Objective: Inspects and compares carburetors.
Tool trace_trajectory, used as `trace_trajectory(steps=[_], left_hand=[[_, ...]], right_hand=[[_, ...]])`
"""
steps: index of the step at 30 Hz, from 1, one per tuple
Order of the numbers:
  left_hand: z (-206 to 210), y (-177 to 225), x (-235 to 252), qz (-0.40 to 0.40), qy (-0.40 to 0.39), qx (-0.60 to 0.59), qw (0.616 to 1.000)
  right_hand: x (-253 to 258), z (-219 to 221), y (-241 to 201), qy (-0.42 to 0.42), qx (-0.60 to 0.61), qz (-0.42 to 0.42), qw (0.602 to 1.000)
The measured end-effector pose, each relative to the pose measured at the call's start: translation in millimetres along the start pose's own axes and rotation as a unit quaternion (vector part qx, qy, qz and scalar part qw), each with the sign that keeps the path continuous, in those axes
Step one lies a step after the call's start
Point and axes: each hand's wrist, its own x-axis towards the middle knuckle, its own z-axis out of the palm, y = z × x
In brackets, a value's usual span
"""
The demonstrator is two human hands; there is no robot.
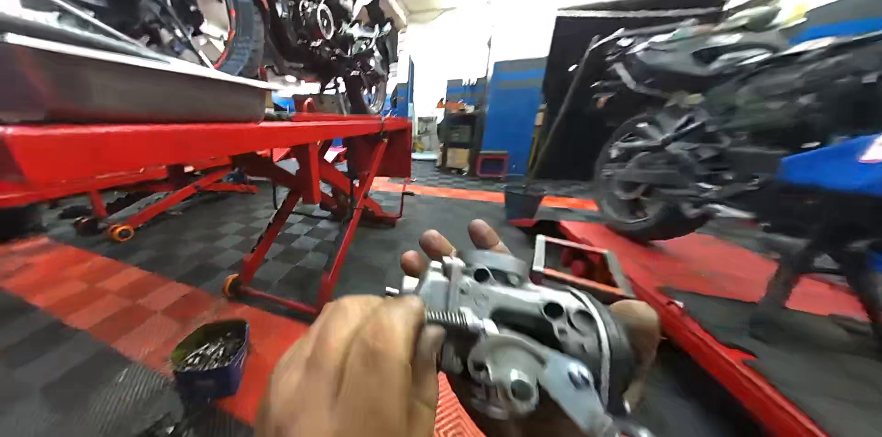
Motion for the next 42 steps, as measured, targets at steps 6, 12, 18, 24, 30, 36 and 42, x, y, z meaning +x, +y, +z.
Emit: trace_trajectory(steps=[6, 12, 18, 24, 30, 36, 42], left_hand=[[-51.5, -33.7, -50.3, 0.132, -0.169, 0.109, 0.971], [-64.4, -69.5, -50.7, 0.207, -0.203, 0.137, 0.947], [-49.3, -70.7, -61.9, 0.101, -0.186, 0.131, 0.969], [-37.9, -57.7, -68.8, -0.153, -0.214, 0.108, 0.959], [-38.5, -58.3, -69.5, -0.515, -0.253, -0.165, 0.802], [-44.0, -54.2, -70.7, -0.466, -0.313, -0.091, 0.822], [-58.5, -56.1, -74.1, -0.357, -0.375, 0.008, 0.856]], right_hand=[[-37.9, -53.2, 50.7, 0.039, 0.066, 0.169, 0.983], [-50.9, -87.9, 84.9, 0.018, 0.116, 0.257, 0.959], [-50.4, -103.8, 90.2, 0.023, 0.074, 0.232, 0.97], [-35.3, -105.4, 84.2, -0.003, -0.052, 0.161, 0.986], [-29.0, -102.8, 80.5, -0.017, -0.081, 0.134, 0.987], [-32.8, -106.1, 78.8, -0.006, -0.078, 0.148, 0.986], [-39.8, -118.0, 90.9, -0.016, -0.039, 0.185, 0.982]])
